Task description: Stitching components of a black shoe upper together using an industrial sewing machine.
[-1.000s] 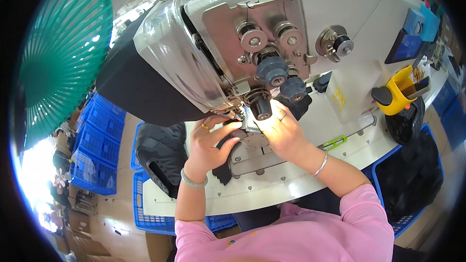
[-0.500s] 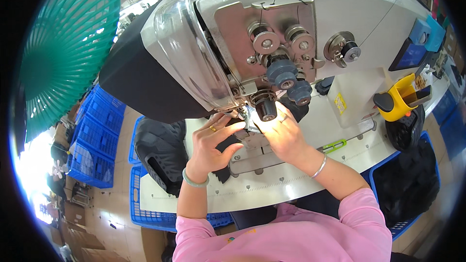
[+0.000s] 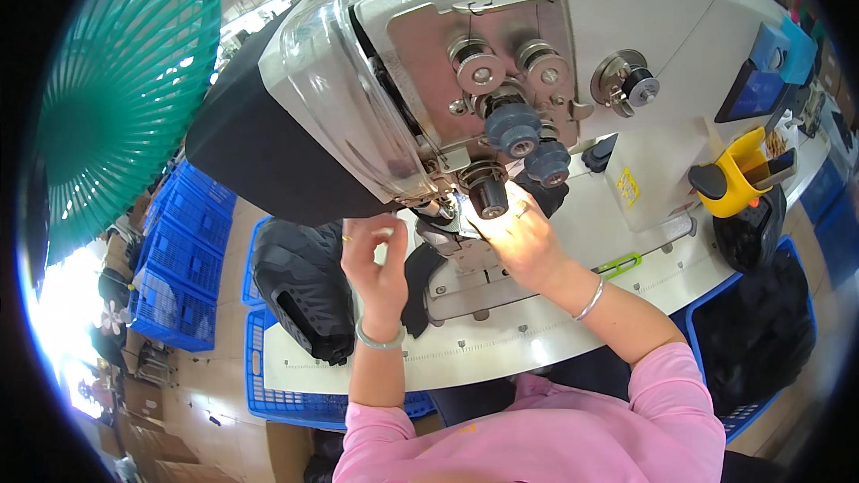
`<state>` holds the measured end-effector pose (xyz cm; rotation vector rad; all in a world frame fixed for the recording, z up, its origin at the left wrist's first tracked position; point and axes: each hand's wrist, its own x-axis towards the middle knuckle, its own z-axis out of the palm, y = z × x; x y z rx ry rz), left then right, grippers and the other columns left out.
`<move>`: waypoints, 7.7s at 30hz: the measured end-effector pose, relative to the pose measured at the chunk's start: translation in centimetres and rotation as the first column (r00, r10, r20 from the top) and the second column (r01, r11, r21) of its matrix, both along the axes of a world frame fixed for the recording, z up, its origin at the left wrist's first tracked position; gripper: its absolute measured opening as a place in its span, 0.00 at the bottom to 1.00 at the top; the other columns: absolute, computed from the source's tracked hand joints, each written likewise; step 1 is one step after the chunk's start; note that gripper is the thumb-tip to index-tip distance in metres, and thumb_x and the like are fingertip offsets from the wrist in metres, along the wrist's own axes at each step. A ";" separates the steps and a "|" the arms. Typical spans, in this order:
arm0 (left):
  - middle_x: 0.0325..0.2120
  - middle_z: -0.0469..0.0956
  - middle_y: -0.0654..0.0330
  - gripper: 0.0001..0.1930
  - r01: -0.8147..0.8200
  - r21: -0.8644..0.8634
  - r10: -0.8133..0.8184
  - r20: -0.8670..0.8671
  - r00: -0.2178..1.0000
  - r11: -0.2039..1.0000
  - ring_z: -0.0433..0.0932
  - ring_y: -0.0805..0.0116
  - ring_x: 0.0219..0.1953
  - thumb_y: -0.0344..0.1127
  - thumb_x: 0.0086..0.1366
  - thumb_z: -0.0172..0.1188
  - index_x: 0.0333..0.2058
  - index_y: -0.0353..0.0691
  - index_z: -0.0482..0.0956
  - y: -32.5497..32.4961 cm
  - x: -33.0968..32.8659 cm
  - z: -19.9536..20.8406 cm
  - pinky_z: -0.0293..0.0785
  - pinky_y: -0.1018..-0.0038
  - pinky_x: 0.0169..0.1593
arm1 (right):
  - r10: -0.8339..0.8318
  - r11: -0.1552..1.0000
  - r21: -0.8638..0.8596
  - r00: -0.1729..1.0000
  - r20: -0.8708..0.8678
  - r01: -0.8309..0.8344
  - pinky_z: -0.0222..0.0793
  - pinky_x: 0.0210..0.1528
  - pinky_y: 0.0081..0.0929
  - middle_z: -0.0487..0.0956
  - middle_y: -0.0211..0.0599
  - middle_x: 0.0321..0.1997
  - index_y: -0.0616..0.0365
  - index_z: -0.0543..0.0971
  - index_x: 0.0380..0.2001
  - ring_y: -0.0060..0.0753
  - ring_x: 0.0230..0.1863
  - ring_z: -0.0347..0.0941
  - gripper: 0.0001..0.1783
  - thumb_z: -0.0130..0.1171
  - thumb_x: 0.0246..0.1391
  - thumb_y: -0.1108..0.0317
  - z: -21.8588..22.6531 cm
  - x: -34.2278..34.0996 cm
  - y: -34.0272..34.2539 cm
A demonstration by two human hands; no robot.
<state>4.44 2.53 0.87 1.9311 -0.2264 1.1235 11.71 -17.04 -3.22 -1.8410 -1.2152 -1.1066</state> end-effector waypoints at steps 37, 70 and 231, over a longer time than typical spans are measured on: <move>0.21 0.77 0.57 0.04 0.144 -0.268 -0.195 -0.175 0.965 0.952 0.70 0.72 0.21 0.21 0.61 0.56 0.35 0.30 0.78 0.0 4.1 -0.4 0.65 0.72 0.27 | 0.010 0.996 -0.094 1.000 -0.018 -0.011 0.69 0.57 0.45 0.79 0.42 0.39 0.59 0.80 0.37 0.47 0.44 0.75 0.18 0.61 0.36 0.77 1.1 2.2 -0.6; 0.21 0.79 0.54 0.06 -0.382 0.510 0.437 0.013 0.899 0.771 0.78 0.56 0.20 0.32 0.60 0.66 0.32 0.35 0.84 -2.6 -9.6 7.3 0.72 0.70 0.26 | 0.270 0.962 0.115 0.917 -0.294 -0.246 0.69 0.52 0.32 0.80 0.38 0.44 0.59 0.78 0.51 0.37 0.45 0.77 0.20 0.62 0.53 0.72 7.0 -7.0 1.6; 0.52 0.74 0.54 0.23 0.178 0.048 -0.144 -0.404 0.903 0.983 0.77 0.70 0.44 0.25 0.65 0.59 0.59 0.35 0.74 -1.8 -5.4 0.6 0.72 0.78 0.47 | -0.042 0.922 -0.380 0.994 0.101 0.077 0.60 0.65 0.47 0.74 0.33 0.57 0.46 0.79 0.49 0.38 0.62 0.68 0.22 0.62 0.47 0.66 3.1 -1.7 -5.5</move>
